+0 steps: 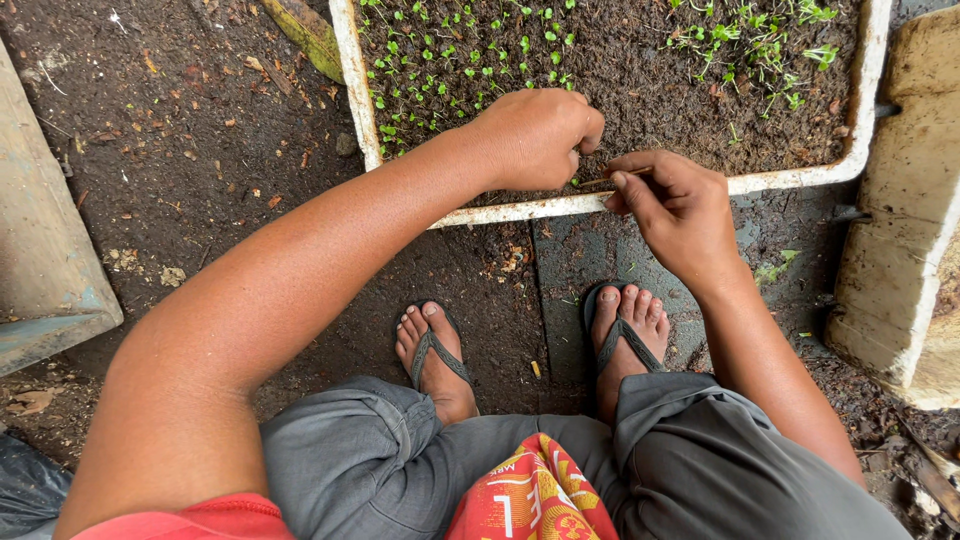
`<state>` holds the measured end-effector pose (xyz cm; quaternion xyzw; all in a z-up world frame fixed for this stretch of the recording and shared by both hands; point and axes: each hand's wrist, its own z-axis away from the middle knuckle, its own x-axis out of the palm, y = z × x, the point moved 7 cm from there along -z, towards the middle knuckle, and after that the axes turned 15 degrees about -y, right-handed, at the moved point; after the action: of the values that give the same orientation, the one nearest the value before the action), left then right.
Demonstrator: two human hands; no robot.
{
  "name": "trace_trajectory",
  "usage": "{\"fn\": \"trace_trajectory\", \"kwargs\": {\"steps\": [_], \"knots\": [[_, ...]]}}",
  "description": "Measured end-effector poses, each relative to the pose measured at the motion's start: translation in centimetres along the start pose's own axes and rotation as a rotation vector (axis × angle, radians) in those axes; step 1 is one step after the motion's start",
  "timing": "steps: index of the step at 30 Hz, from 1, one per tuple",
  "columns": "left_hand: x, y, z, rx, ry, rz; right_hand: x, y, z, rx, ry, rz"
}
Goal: The person uses a small wooden stick to lift seedlings and transplant them into soil in a white styrofoam tray, handling the delicate plants one at a time and pressing the soil around them.
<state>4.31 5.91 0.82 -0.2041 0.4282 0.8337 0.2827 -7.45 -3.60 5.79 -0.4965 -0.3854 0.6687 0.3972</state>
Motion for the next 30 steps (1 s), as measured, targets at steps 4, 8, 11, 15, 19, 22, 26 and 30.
{"fn": "trace_trajectory", "kwargs": {"steps": [4,8,11,15,19,22,26,30], "knots": [[-0.2,-0.2,-0.8,0.079,0.098,0.015,-1.0,-1.1,0.7,-0.095,0.025,-0.002],[-0.9,0.0,-2.5,0.072,0.245,0.024,-6.0,1.1,3.7,-0.030,0.283,-0.170],[-1.3,1.3,-4.2,0.082,0.300,0.055,-10.3,3.9,6.1,0.021,0.503,-0.306],[-1.1,3.3,-7.0,0.093,0.336,0.086,-13.5,8.4,8.4,0.173,0.710,-0.503],[-0.3,4.8,-9.5,0.074,0.332,0.078,-13.6,8.9,8.6,0.190,0.689,-0.540],[0.2,6.3,-10.3,0.078,0.377,0.029,-13.5,8.8,8.3,0.226,0.670,-0.563],[0.8,7.2,-10.9,-0.016,0.296,0.032,-13.4,9.0,7.4,0.186,0.583,-0.528],[0.3,7.7,-10.6,-0.117,0.305,0.017,-13.0,9.1,6.8,0.136,0.545,-0.560]]}}
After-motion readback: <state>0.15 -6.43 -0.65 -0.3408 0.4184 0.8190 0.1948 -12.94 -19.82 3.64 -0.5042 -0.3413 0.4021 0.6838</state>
